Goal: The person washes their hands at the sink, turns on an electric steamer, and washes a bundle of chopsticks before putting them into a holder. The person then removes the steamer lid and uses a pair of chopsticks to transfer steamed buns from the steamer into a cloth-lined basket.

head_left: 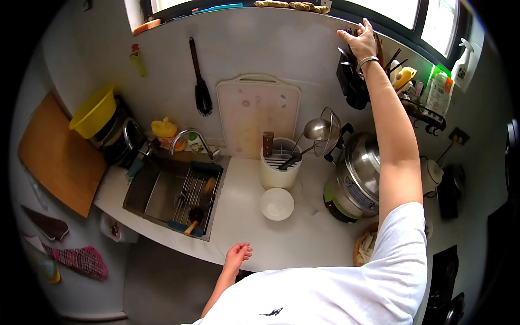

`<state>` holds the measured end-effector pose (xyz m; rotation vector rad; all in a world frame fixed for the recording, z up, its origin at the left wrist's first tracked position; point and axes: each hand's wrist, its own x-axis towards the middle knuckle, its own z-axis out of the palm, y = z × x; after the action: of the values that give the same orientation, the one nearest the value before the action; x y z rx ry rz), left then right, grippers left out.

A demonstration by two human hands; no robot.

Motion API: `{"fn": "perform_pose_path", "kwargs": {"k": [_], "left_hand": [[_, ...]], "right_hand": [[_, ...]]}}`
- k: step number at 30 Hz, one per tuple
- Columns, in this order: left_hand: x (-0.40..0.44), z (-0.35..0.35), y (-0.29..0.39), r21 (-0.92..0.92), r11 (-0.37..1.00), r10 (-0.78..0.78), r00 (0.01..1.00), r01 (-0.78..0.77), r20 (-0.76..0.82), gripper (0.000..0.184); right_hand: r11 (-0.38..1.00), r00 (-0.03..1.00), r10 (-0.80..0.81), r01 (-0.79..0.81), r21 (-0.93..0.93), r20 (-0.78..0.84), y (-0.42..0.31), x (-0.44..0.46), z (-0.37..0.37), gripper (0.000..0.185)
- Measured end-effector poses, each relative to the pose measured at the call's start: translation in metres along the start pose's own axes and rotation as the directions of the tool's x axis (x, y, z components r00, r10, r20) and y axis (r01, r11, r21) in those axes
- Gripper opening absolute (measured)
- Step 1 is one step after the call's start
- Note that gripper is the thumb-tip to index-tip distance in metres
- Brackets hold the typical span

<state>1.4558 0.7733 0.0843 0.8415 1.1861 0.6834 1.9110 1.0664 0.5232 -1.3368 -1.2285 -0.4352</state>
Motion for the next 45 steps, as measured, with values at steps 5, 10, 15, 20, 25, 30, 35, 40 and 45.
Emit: {"fn": "perform_pose_path", "kwargs": {"k": [5,10,15,20,25,30,35,40,45], "left_hand": [[0.026,-0.035,0.026,0.080,0.997,0.014,0.997,-0.020,0.072,0.023],[0.054,-0.066,0.039,0.110,0.994,-0.013,0.996,0.003,0.091,0.023],[0.077,-0.078,0.051,0.134,0.991,-0.020,0.992,0.003,0.124,0.023],[0.085,-0.078,0.058,0.143,0.990,-0.015,0.988,-0.007,0.156,0.025],[0.082,-0.071,0.061,0.155,0.988,-0.022,0.982,-0.008,0.189,0.025],[0.084,-0.062,0.061,0.153,0.988,-0.005,0.979,-0.026,0.202,0.023],[0.089,-0.052,0.080,0.174,0.981,0.042,0.972,-0.084,0.233,0.024],[0.098,-0.030,0.130,0.170,0.926,0.275,0.911,-0.336,0.307,0.025],[0.051,0.032,0.259,0.334,0.351,0.845,0.449,-0.875,0.291,0.054]], "right_hand": [[0.900,0.995,-0.053,0.011,-0.436,-0.084,-0.008,-0.005,0.001,0.081],[0.885,0.997,-0.056,0.027,-0.466,-0.048,0.001,0.002,0.008,0.090],[0.941,0.974,0.225,-0.218,-0.260,-0.005,0.018,0.017,0.015,0.099],[0.895,0.903,0.416,-0.385,-0.225,0.107,-0.002,0.017,0.008,0.045],[0.928,0.942,0.327,-0.306,-0.210,0.074,-0.010,0.021,0.010,0.022],[0.938,0.941,0.327,-0.335,0.093,0.089,-0.031,0.049,-0.013,0.030],[0.924,0.971,0.214,-0.238,0.298,0.110,-0.025,0.103,-0.033,0.022],[0.888,0.996,-0.083,0.084,0.451,-0.022,-0.115,0.110,-0.080,0.020],[0.771,0.966,-0.228,0.258,0.582,-0.125,-0.215,0.015,-0.080,0.026]]}}
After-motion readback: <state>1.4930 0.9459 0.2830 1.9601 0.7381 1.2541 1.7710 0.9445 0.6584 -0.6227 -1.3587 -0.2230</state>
